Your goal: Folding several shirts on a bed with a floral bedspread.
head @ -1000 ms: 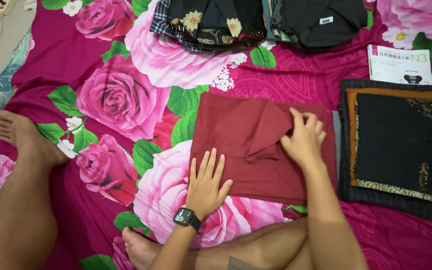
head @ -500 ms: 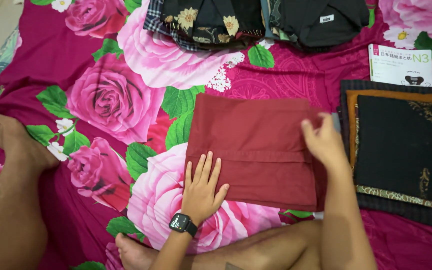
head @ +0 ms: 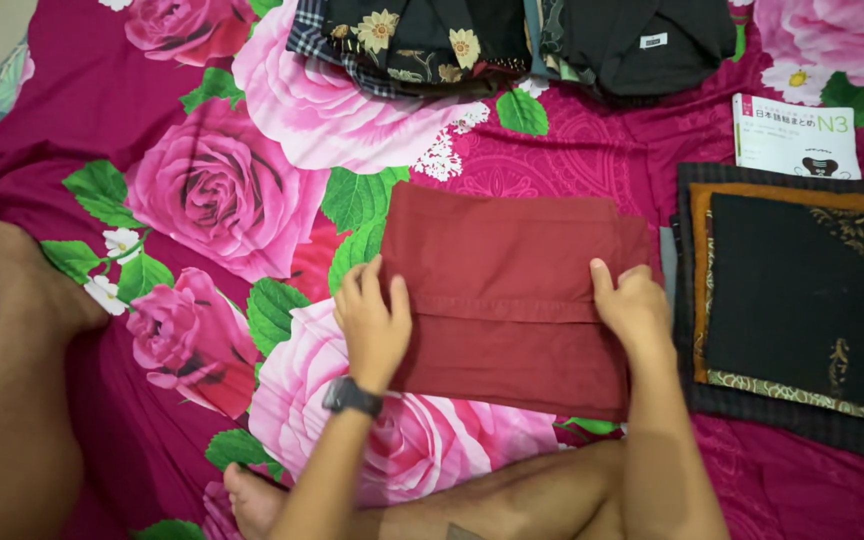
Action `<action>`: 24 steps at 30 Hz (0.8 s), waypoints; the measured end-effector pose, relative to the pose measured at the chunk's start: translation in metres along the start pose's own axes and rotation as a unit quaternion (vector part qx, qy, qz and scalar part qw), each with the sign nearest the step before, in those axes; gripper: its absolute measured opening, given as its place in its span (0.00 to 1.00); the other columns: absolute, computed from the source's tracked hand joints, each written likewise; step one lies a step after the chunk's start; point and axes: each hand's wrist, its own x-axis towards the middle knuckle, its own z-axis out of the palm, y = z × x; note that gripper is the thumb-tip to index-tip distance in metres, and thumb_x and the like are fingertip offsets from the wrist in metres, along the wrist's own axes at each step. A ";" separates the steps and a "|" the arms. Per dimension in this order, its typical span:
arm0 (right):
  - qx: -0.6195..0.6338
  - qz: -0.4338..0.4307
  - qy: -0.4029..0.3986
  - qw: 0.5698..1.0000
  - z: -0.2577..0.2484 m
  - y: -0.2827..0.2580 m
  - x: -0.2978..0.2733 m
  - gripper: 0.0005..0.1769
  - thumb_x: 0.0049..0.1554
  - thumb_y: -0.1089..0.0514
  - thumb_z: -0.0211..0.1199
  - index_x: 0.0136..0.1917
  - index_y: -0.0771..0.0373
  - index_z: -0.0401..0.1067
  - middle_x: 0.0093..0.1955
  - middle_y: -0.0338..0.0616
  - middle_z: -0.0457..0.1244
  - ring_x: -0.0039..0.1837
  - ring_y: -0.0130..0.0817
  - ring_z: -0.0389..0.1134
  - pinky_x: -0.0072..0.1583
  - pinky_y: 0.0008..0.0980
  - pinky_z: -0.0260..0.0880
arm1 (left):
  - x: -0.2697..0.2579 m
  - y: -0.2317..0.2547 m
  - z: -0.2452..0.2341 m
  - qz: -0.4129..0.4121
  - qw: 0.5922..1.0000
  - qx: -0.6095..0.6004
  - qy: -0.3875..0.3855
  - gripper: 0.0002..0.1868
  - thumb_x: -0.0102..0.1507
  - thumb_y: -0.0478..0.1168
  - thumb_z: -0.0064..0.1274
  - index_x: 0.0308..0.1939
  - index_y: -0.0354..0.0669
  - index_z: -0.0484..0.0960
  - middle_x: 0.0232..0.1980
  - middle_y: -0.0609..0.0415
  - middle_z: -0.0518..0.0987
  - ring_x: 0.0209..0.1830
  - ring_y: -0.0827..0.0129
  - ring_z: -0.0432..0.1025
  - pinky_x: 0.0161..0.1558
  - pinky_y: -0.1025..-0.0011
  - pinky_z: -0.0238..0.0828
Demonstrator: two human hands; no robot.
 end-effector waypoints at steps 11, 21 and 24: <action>0.025 -0.014 0.073 0.997 -0.007 0.019 -0.008 0.31 0.62 0.37 0.62 0.58 0.70 0.72 0.55 0.70 0.68 0.60 0.69 0.68 0.62 0.55 0.68 | 0.067 -0.038 0.043 -0.149 0.987 0.009 -0.059 0.24 0.64 0.52 0.55 0.50 0.31 0.81 0.42 0.32 0.81 0.44 0.39 0.75 0.47 0.49 0.71; 0.030 0.010 0.047 0.998 -0.009 0.047 0.002 0.30 0.63 0.39 0.63 0.57 0.71 0.71 0.55 0.71 0.67 0.60 0.69 0.68 0.61 0.54 0.67 | 0.069 -0.030 0.046 -0.199 0.972 0.049 -0.114 0.27 0.66 0.59 0.50 0.40 0.33 0.78 0.35 0.31 0.82 0.38 0.35 0.77 0.41 0.43 0.72; 0.016 0.025 0.043 0.999 -0.010 0.037 -0.002 0.30 0.64 0.38 0.59 0.57 0.70 0.72 0.55 0.72 0.67 0.60 0.69 0.68 0.62 0.55 0.67 | 0.054 -0.030 0.035 -0.168 0.980 0.046 -0.100 0.29 0.67 0.60 0.48 0.38 0.34 0.80 0.33 0.31 0.81 0.36 0.34 0.76 0.39 0.42 0.72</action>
